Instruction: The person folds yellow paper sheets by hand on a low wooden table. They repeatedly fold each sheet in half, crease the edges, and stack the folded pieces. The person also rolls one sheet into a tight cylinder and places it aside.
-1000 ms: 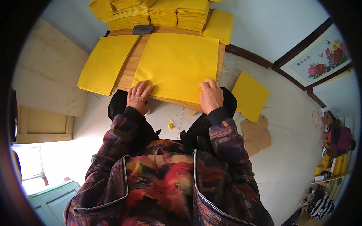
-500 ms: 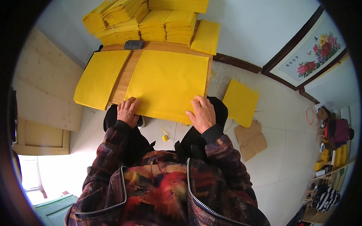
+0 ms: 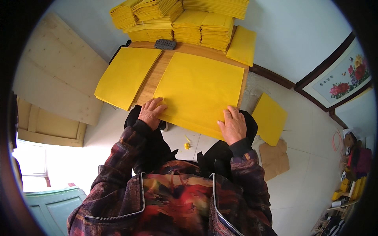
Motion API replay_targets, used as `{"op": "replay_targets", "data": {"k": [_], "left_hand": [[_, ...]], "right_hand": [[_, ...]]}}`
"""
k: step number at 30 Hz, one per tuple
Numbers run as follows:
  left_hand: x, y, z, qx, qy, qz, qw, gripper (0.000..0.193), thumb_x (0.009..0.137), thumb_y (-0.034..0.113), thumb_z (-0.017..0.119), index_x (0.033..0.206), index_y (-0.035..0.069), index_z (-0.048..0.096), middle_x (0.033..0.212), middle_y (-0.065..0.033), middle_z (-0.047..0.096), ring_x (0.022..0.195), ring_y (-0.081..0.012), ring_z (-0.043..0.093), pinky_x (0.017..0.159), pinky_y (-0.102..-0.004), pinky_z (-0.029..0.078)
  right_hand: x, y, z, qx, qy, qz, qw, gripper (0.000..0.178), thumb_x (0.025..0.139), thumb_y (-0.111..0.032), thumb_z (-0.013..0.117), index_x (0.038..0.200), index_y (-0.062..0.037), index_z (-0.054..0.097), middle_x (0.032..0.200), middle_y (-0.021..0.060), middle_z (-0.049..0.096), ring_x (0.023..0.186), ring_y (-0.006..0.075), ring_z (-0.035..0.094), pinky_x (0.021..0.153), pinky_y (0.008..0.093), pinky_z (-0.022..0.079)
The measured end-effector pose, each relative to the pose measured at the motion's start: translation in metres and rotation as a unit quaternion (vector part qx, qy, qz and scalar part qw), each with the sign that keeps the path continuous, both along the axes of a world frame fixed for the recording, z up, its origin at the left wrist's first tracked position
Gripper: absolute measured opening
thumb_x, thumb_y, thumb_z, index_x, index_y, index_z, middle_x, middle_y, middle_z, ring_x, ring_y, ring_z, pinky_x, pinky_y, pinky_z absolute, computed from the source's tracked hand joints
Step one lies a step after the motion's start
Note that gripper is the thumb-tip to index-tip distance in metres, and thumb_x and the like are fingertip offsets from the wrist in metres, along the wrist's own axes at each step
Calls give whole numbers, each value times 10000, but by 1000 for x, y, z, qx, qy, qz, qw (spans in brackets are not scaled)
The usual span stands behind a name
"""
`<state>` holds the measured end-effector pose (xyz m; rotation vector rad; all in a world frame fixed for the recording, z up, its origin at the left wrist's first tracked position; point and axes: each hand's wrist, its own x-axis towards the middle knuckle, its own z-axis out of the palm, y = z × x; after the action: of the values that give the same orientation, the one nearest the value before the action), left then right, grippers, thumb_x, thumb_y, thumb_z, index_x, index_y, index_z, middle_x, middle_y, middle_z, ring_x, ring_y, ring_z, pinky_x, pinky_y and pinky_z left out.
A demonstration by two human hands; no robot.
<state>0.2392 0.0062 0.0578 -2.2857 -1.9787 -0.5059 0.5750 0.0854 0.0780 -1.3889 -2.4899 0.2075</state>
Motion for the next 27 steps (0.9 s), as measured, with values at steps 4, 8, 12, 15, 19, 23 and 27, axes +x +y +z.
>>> {"op": "replay_targets", "data": {"k": [4,8,12,15,19,23,27], "left_hand": [[-9,4,4,-30,-18,-17,999,416,729,42,562,1122,170,615,1252,-50,567,1197,-295,497,976,-443,404],[-24,8,13,-52,-38,-50,997,400,722,35,586,1111,131,607,1253,-66,567,1165,-280,532,952,-421,427],[-38,16,16,-54,-114,-81,989,316,702,11,622,1007,91,651,1136,-75,641,1067,-288,596,907,-411,461],[-48,22,15,-67,-191,-91,975,250,717,1,636,957,64,664,1054,-85,673,987,-299,632,855,-386,493],[-54,29,16,-105,-263,-51,958,197,765,18,658,960,38,657,977,-102,683,930,-307,648,805,-347,515],[-59,45,24,-90,-271,-88,954,165,804,61,654,966,35,653,902,-110,672,873,-291,648,769,-344,511],[-66,57,32,-179,-264,-63,946,169,816,104,649,971,38,646,848,-105,651,768,-246,614,693,-340,486]], "right_hand": [[15,-11,6,-43,16,46,998,634,773,-340,741,1260,-4,514,1379,163,435,1288,320,404,1067,445,317],[26,-11,15,-110,22,84,990,817,700,-437,783,1321,-15,462,1445,178,354,1362,324,315,1105,476,264],[29,-7,27,-157,-60,106,980,955,627,-473,816,1377,-46,407,1507,177,252,1385,349,272,1122,497,232],[32,-5,32,-157,-70,132,976,938,623,-429,816,1390,-79,404,1514,170,245,1413,322,241,1129,521,211],[37,0,30,-154,-63,132,977,858,662,-363,792,1378,-73,419,1509,130,281,1403,298,266,1123,495,238],[39,9,21,-124,45,117,984,612,738,-248,736,1273,-39,525,1388,111,470,1282,294,436,1050,406,357],[34,16,11,-72,155,80,982,336,784,-154,680,1085,-9,637,1127,132,651,1066,331,590,913,392,463]]}}
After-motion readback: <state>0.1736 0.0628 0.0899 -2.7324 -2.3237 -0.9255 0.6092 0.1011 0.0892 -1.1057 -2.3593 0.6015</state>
